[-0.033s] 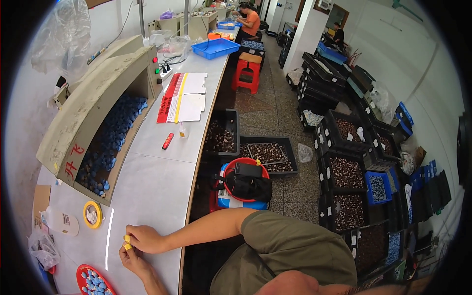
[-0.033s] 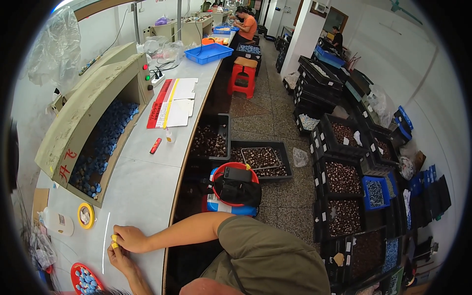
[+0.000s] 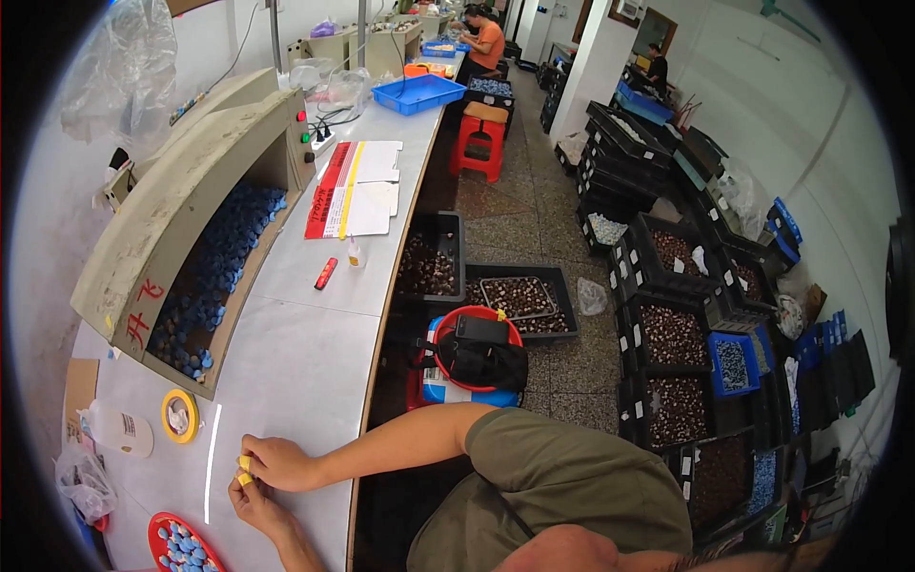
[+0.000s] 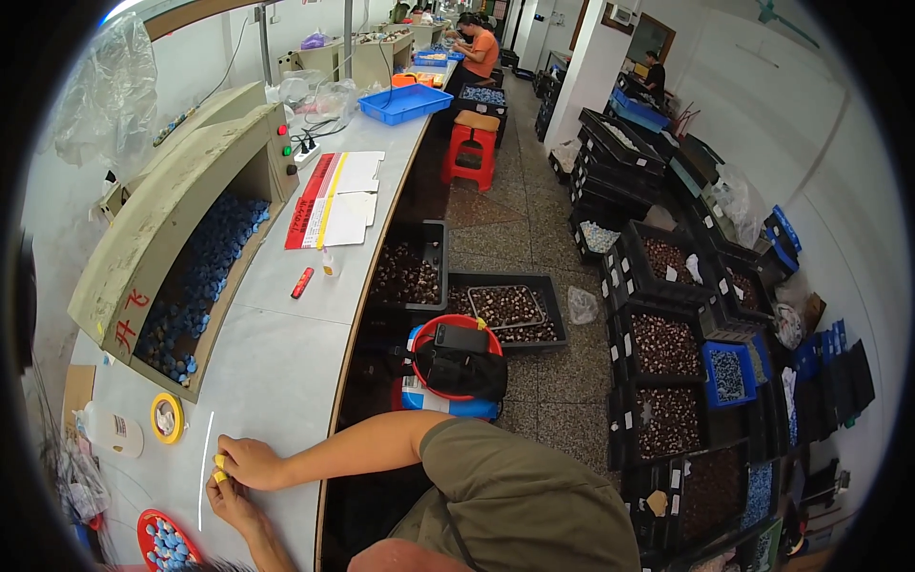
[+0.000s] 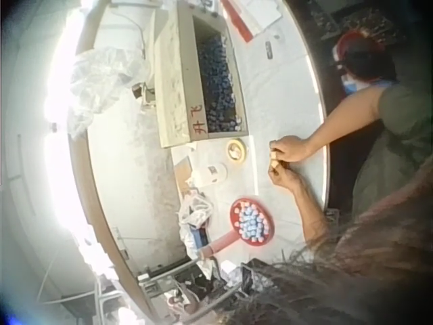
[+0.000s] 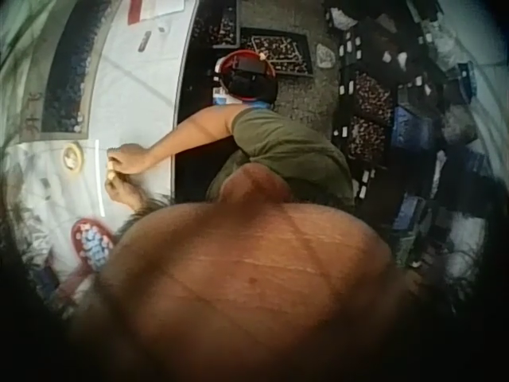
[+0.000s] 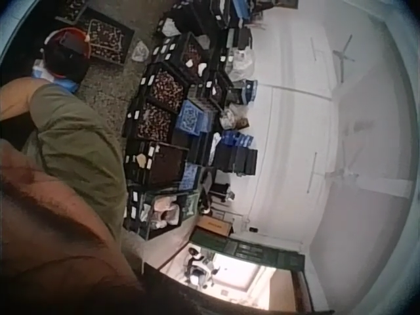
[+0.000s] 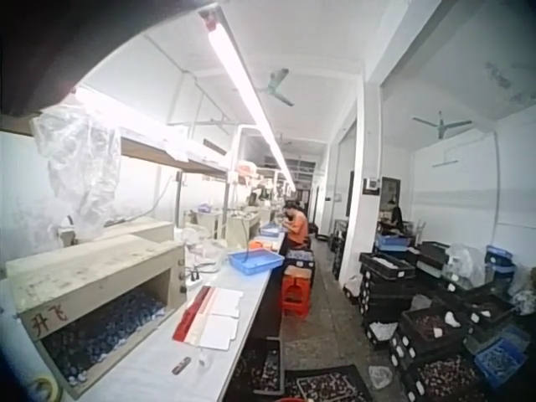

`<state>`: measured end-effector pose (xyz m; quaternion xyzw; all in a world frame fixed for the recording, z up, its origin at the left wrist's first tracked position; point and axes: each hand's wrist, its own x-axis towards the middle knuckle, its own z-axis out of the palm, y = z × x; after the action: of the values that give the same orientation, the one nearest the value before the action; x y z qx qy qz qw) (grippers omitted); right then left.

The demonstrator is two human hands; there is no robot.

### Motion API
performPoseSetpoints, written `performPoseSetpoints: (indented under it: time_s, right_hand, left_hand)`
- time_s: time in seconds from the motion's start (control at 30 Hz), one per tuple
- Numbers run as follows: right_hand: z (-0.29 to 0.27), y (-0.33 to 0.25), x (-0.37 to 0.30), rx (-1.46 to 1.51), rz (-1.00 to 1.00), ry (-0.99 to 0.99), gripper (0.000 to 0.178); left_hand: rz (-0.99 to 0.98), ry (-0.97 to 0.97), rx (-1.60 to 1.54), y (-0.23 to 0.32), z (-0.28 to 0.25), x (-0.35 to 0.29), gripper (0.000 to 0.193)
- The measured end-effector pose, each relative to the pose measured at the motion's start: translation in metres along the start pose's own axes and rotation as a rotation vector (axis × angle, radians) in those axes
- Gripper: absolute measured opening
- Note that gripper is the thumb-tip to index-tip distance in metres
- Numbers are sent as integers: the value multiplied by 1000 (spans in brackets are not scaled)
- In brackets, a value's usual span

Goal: The person assembles small figurines by taking parts from a dispenser, applying glue with a squeeze bottle, and pressing the pieces together by hand before placing the finished figures onto a tray.

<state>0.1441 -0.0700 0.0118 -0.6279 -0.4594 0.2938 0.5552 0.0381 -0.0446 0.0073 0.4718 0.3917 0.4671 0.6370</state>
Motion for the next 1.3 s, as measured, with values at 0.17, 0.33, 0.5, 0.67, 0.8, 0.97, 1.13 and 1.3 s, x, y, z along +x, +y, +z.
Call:
performPoseSetpoints:
  time_s: [0.17, 0.33, 0.5, 0.67, 0.8, 0.97, 1.13, 1.3]
  right_hand:
    - [14, 11, 8, 149, -1, -79, 15]
    - [16, 4, 20, 412, 79, -253, 15]
    - [-16, 23, 40, 615, 70, -550, 15]
    - [-65, 20, 38, 429, 106, -506, 16]
    - [-55, 16, 34, 274, 130, -581, 14]
    - [-58, 23, 34, 226, 142, -655, 12]
    - [-63, 25, 35, 208, 164, -682, 9]
    - [-60, 27, 34, 202, 90, -664, 9]
  left_hand:
    - [63, 81, 0, -8, -9, 12, 26]
    - [27, 127, -106, 2, -19, 9, 28]
    - [2, -81, -120, 5, -17, 10, 30]
    - [-232, -263, -85, 2, 5, 17, 34]
    - [-253, -225, -46, 13, -12, 9, 23]
    - [-249, -224, -67, 2, -16, 8, 21]
    - [-236, -256, 13, 3, -14, 10, 17]
    - [-203, -270, 4, -1, -15, 11, 17]
